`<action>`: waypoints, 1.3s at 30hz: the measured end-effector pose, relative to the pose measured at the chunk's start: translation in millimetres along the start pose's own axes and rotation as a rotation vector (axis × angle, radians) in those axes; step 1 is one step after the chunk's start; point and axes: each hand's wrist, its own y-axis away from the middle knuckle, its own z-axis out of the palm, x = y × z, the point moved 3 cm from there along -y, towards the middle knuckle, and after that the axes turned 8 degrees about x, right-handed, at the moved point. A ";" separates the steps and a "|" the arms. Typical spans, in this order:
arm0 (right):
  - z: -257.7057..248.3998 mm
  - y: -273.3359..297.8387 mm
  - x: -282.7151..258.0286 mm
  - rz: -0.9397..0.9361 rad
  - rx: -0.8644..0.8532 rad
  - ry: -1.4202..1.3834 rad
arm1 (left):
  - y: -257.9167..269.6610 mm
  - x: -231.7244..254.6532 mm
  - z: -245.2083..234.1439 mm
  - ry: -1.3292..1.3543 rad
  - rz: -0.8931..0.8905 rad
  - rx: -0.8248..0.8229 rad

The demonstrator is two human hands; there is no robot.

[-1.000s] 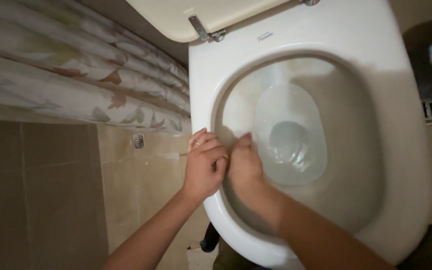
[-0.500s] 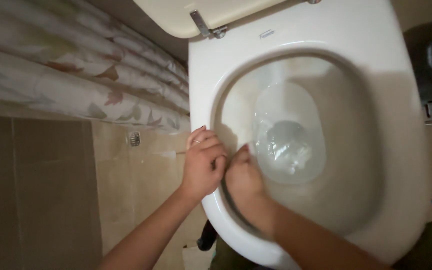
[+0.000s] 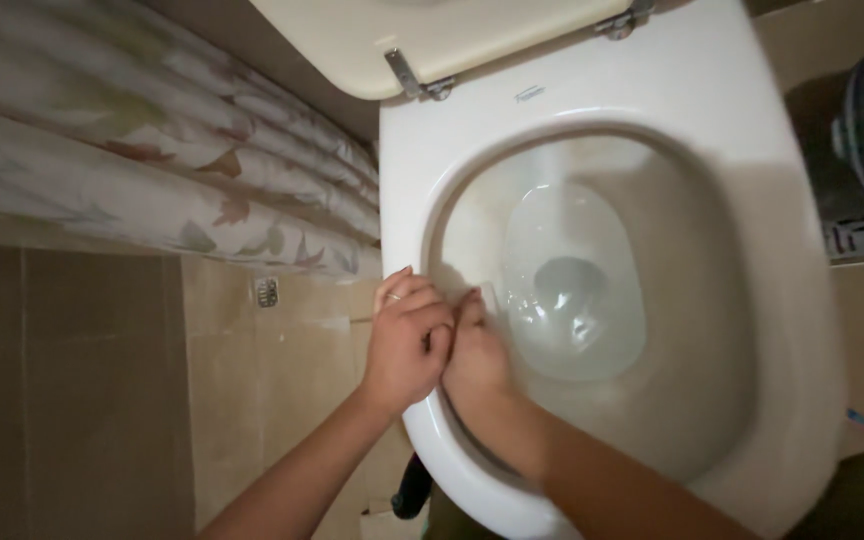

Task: Scrubbing the inside of a toilet bowl using a sponge.

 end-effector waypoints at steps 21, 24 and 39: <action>-92.4 34.4 -27.8 -0.712 -0.247 0.639 | -0.1 -5.3 -0.8 0.006 -0.003 -0.035; -116.7 45.0 11.5 -1.005 -0.271 0.529 | 4.5 -5.2 0.4 0.008 0.001 -0.005; -303.7 66.1 -48.1 -0.446 -0.357 0.374 | -9.8 22.1 37.9 -0.956 0.285 -0.563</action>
